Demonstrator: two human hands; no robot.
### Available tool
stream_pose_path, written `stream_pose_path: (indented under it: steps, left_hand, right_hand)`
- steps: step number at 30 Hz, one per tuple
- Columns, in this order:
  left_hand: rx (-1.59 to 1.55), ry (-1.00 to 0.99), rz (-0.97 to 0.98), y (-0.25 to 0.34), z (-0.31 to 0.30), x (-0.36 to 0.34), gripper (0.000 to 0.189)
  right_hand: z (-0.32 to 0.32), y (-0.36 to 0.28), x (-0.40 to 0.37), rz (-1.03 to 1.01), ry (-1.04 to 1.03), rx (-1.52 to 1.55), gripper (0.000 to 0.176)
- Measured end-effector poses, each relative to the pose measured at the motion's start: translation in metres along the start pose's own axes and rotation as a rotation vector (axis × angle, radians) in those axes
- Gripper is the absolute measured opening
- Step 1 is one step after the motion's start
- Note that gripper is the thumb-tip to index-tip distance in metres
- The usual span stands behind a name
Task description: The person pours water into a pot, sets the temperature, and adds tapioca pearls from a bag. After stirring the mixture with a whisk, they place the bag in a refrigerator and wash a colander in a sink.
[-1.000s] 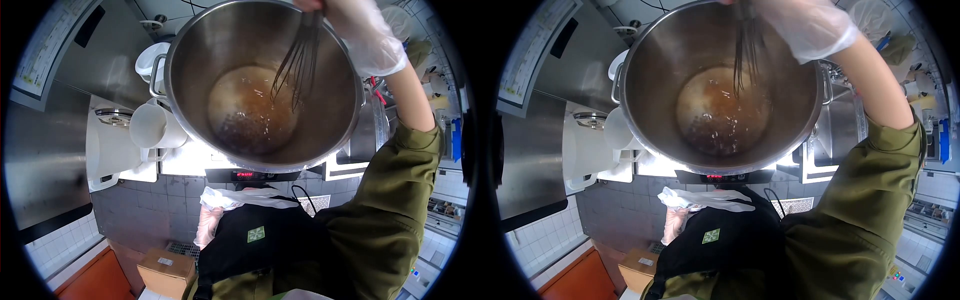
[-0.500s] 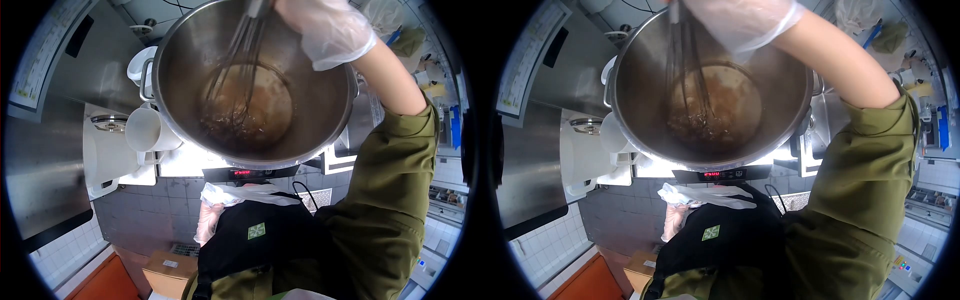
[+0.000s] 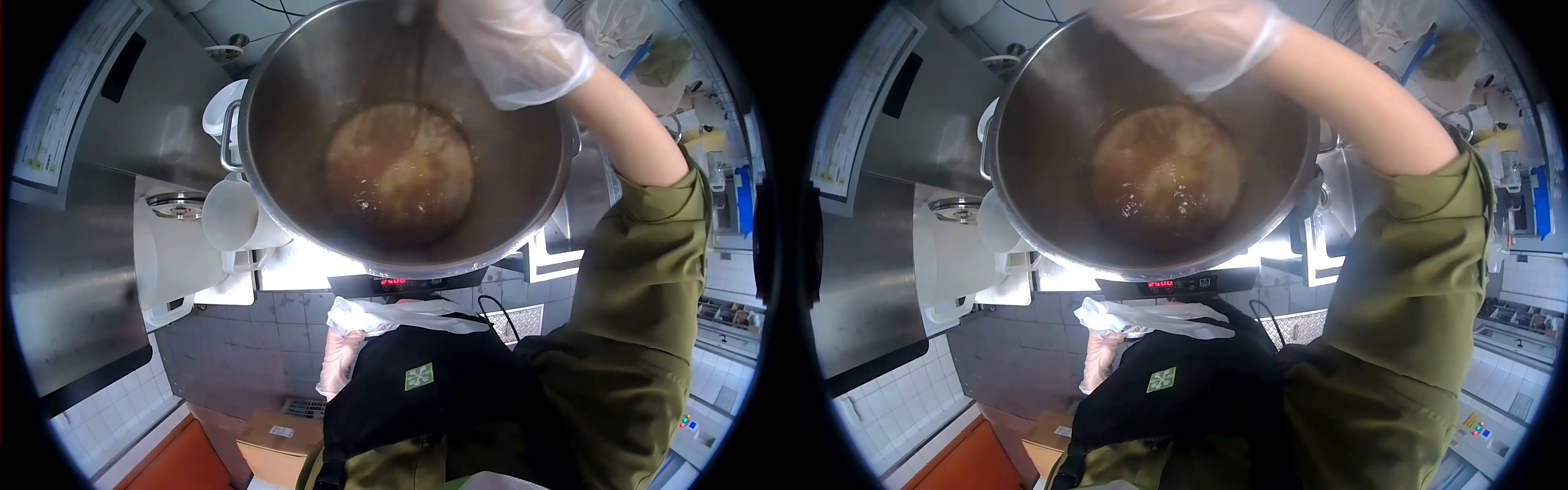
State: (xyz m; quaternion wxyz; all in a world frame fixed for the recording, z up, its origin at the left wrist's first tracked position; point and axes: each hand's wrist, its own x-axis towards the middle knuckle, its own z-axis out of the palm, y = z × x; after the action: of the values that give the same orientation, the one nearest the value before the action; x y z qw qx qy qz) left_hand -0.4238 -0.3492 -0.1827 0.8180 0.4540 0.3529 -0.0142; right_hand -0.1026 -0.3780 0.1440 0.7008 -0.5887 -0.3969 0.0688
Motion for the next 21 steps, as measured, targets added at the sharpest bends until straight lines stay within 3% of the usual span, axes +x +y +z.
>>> stream_pose_path:
  steps: [2,6,8,12,14,21]
  left_hand:
    - [0.082,-0.019,-0.004,-0.003,-0.003,0.003,0.039]
    - [-0.086,0.010,-0.021,0.002,0.003,-0.001,0.045]
    - [-0.086,0.023,-0.021,0.003,0.004,-0.001,0.045]
    - [0.013,0.025,-0.024,0.002,0.001,-0.001,0.043]
    - [0.026,0.022,-0.057,0.011,0.008,-0.007,0.037]
    - [0.130,0.093,-0.045,-0.007,-0.004,-0.008,0.037]
  right_hand:
    - [0.008,-0.003,-0.003,0.034,-0.114,0.121,0.010]
    - [0.008,-0.009,-0.010,0.173,-0.217,0.403,0.007]
    - [-0.001,-0.014,-0.014,0.255,-0.221,0.406,0.007]
    - [-0.027,-0.015,-0.009,0.309,-0.193,0.171,0.007]
    - [-0.030,-0.012,-0.006,0.296,-0.078,-0.046,0.007]
    - [-0.019,0.002,0.001,0.074,-0.029,-0.112,0.012]
